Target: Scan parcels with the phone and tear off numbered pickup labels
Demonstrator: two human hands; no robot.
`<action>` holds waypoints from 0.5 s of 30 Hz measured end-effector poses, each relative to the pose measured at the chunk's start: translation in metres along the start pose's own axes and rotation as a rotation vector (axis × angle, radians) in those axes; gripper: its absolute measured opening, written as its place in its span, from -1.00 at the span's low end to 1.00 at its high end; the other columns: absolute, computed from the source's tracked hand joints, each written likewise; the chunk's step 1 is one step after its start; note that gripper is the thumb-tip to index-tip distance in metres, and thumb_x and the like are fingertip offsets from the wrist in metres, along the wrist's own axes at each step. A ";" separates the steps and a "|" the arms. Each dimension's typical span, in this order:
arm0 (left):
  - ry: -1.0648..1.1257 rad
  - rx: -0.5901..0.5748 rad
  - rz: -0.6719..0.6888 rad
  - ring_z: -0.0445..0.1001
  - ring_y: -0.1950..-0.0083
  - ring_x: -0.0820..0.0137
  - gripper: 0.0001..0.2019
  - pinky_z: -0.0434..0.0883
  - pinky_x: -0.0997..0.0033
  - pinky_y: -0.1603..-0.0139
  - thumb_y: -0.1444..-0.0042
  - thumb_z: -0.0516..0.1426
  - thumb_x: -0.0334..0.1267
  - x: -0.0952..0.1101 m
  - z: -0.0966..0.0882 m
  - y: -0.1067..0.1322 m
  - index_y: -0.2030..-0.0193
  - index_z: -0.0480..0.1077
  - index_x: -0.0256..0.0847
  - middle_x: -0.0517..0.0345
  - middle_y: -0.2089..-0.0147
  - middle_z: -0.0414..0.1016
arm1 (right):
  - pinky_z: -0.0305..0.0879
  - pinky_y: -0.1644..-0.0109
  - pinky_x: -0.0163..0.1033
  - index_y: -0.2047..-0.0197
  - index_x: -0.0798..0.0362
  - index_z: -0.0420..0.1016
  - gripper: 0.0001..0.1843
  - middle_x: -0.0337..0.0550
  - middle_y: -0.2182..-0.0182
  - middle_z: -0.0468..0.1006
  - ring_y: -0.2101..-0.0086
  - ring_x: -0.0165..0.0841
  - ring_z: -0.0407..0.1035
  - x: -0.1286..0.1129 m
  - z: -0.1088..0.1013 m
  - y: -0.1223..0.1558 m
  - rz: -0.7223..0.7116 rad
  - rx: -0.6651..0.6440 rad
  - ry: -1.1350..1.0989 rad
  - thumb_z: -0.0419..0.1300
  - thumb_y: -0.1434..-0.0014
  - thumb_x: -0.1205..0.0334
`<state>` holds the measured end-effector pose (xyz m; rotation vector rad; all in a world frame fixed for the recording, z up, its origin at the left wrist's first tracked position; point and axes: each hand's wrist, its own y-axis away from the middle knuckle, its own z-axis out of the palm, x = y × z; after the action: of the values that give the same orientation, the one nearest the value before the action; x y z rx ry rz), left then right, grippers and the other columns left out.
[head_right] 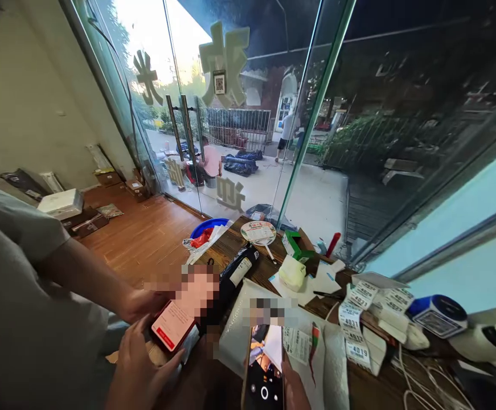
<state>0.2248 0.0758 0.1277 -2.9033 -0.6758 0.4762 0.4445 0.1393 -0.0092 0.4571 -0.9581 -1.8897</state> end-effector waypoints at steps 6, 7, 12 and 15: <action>-0.278 -0.044 0.044 0.32 0.11 0.09 -0.27 0.29 0.13 0.22 0.04 0.03 0.13 0.029 0.003 -0.026 -0.08 0.17 -0.52 -0.23 0.07 0.32 | 0.41 0.25 -0.19 -0.09 0.05 0.27 -0.12 0.01 0.24 0.55 0.28 -0.16 0.47 -0.007 0.003 0.011 0.062 0.142 -0.162 0.40 0.30 -0.07; -0.291 -0.073 0.062 0.32 0.13 0.10 -0.30 0.28 0.15 0.24 0.09 0.06 0.08 0.028 0.004 -0.028 -0.05 0.19 -0.51 -0.21 0.10 0.33 | 0.42 0.23 -0.20 -0.15 0.01 0.20 -0.03 -0.04 0.23 0.55 0.27 -0.18 0.47 -0.010 0.005 0.013 0.059 0.136 -0.209 0.43 0.34 -0.04; -0.192 -0.093 0.214 0.28 0.21 0.20 -0.38 0.25 0.26 0.29 0.23 0.13 -0.13 0.031 0.000 -0.032 0.00 0.20 -0.43 -0.08 0.20 0.30 | 0.40 0.23 -0.17 -0.25 0.02 0.11 0.07 -0.02 0.20 0.54 0.29 -0.19 0.47 -0.021 -0.002 0.022 0.049 0.098 -0.259 0.43 0.31 -0.02; 0.095 -0.167 0.103 0.29 0.10 0.19 -0.40 0.29 0.20 0.12 0.17 0.15 -0.14 0.055 -0.009 -0.027 -0.04 0.17 -0.37 -0.06 0.13 0.29 | 0.36 0.13 -0.17 -0.28 0.05 0.06 0.06 -0.04 0.22 0.54 0.19 -0.18 0.45 -0.022 -0.026 0.022 -0.012 0.112 -0.230 0.41 0.24 -0.05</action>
<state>0.2634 0.1235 0.1265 -3.1063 -0.5809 0.3032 0.4852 0.1420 -0.0097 0.3159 -1.2192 -1.9356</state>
